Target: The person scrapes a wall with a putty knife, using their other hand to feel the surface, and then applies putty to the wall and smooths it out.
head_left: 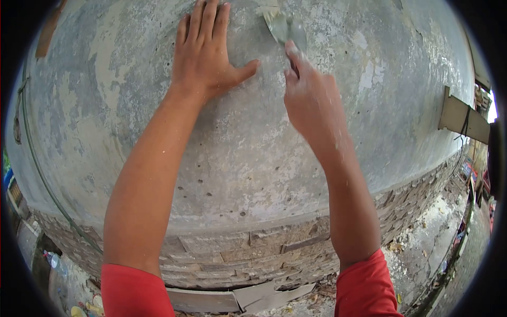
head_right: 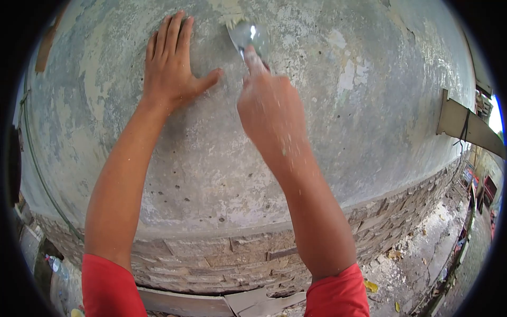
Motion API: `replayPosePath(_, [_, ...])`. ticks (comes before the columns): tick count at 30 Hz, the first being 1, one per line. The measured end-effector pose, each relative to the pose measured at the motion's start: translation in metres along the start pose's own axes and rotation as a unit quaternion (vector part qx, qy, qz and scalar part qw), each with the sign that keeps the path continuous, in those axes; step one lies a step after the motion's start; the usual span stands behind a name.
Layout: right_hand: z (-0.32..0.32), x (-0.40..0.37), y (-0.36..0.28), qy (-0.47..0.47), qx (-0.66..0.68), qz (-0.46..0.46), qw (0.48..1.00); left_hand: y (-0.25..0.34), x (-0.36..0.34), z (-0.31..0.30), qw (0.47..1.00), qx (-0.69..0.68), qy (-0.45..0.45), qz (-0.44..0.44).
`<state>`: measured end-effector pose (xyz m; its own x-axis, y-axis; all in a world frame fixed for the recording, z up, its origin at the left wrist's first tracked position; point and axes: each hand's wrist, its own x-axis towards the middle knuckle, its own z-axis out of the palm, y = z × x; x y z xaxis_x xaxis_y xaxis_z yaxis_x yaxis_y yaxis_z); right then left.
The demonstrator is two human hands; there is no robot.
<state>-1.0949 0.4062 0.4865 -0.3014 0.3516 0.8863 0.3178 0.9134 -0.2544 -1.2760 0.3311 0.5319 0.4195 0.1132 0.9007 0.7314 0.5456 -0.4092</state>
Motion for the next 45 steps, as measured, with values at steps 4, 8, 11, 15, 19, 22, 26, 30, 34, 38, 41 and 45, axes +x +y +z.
replayPosePath(4, [-0.007,0.029,-0.01,0.057,0.036,-0.034,0.997,-0.003,0.0,-0.001,1.0,-0.008,0.012,0.017])
replayPosePath(8, [-0.019,-0.014,-0.011,-0.106,0.051,0.078,0.99,-0.002,0.0,-0.003,1.0,-0.015,-0.021,-0.006])
replayPosePath(11, [0.023,-0.062,0.048,0.059,0.028,-0.035,0.997,0.003,0.003,-0.004,0.999,-0.017,-0.038,-0.03])
replayPosePath(15, [-0.011,-0.008,0.054,0.052,0.046,0.037,0.997,0.001,0.0,-0.004,0.998,0.0,-0.057,-0.031])
replayPosePath(19, [-0.023,-0.01,0.071,0.076,0.025,0.049,0.996,0.017,-0.004,0.002,0.997,0.005,-0.058,-0.042])
replayPosePath(22, [-0.001,-0.072,0.116,0.093,0.052,0.087,0.99,0.05,-0.009,0.006,0.997,-0.028,-0.042,-0.063])
replayPosePath(26, [-0.025,-0.077,0.152,0.084,0.034,0.098,0.991,0.124,-0.006,0.018,0.99,-0.087,-0.1,-0.05])
replayPosePath(30, [-0.057,-0.033,0.182,0.051,0.031,0.071,0.996,0.181,0.008,0.037,0.988,-0.113,-0.089,-0.053])
replayPosePath(34, [-0.055,-0.083,0.226,-0.014,0.036,0.065,0.997,0.207,0.017,0.047,0.992,-0.062,-0.088,-0.061])
replayPosePath(38, [-0.048,-0.086,0.248,0.002,0.048,0.003,0.999,0.207,0.018,0.047,0.993,-0.027,-0.096,-0.059])
replayPosePath(41, [-0.076,-0.034,0.222,-0.052,0.059,0.059,0.995,0.212,0.017,0.047,0.993,-0.018,-0.1,-0.063])
replayPosePath(45, [-0.068,-0.049,0.235,-0.032,0.036,0.029,0.998,0.218,0.019,0.055,0.995,-0.036,-0.064,-0.068])
